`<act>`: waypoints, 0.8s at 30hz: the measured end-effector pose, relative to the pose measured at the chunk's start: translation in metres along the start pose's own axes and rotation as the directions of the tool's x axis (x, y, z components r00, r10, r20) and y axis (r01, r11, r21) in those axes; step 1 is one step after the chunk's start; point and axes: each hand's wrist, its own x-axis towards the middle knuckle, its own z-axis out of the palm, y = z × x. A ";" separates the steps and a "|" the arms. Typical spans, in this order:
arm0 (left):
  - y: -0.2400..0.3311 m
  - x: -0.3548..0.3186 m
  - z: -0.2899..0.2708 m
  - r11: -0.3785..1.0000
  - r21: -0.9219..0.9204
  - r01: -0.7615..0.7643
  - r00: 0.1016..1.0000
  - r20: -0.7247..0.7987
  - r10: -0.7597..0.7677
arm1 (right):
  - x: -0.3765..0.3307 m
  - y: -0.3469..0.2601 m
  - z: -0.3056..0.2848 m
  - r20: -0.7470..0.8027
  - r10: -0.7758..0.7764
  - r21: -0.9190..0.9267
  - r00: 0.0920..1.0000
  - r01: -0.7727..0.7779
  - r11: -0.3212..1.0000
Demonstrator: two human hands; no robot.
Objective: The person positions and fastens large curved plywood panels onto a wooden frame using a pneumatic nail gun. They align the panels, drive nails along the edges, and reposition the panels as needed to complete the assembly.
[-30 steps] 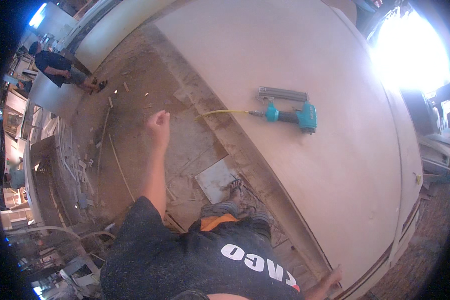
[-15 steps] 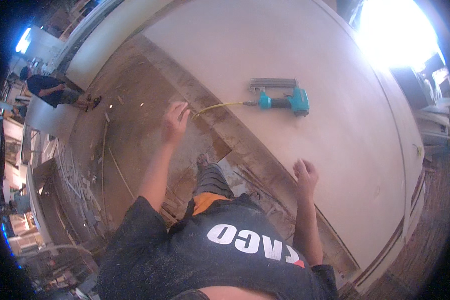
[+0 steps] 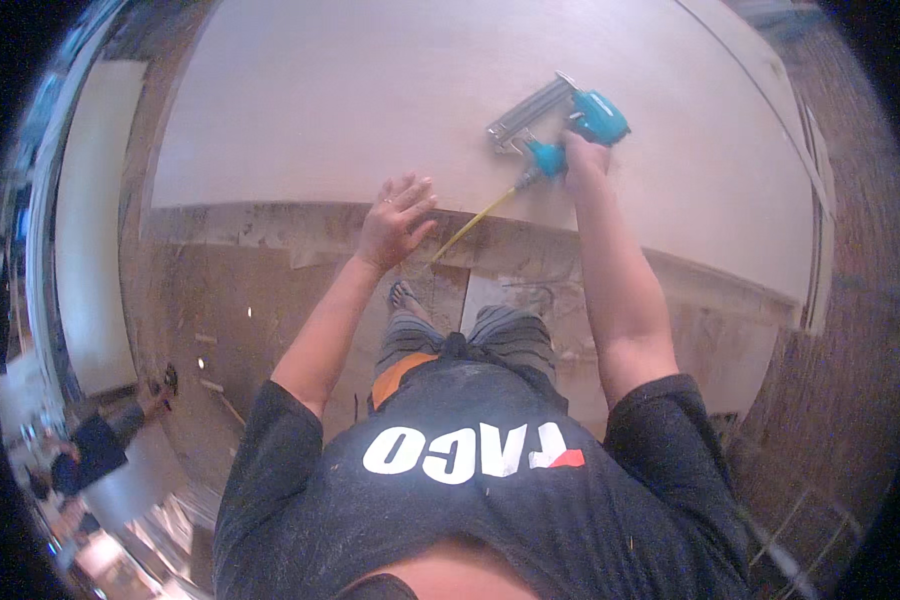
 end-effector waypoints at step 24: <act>-0.031 0.020 0.021 0.981 -0.032 -0.191 0.981 -0.032 0.190 | -0.263 0.093 -0.058 0.338 -0.220 -0.346 0.915 0.338 0.876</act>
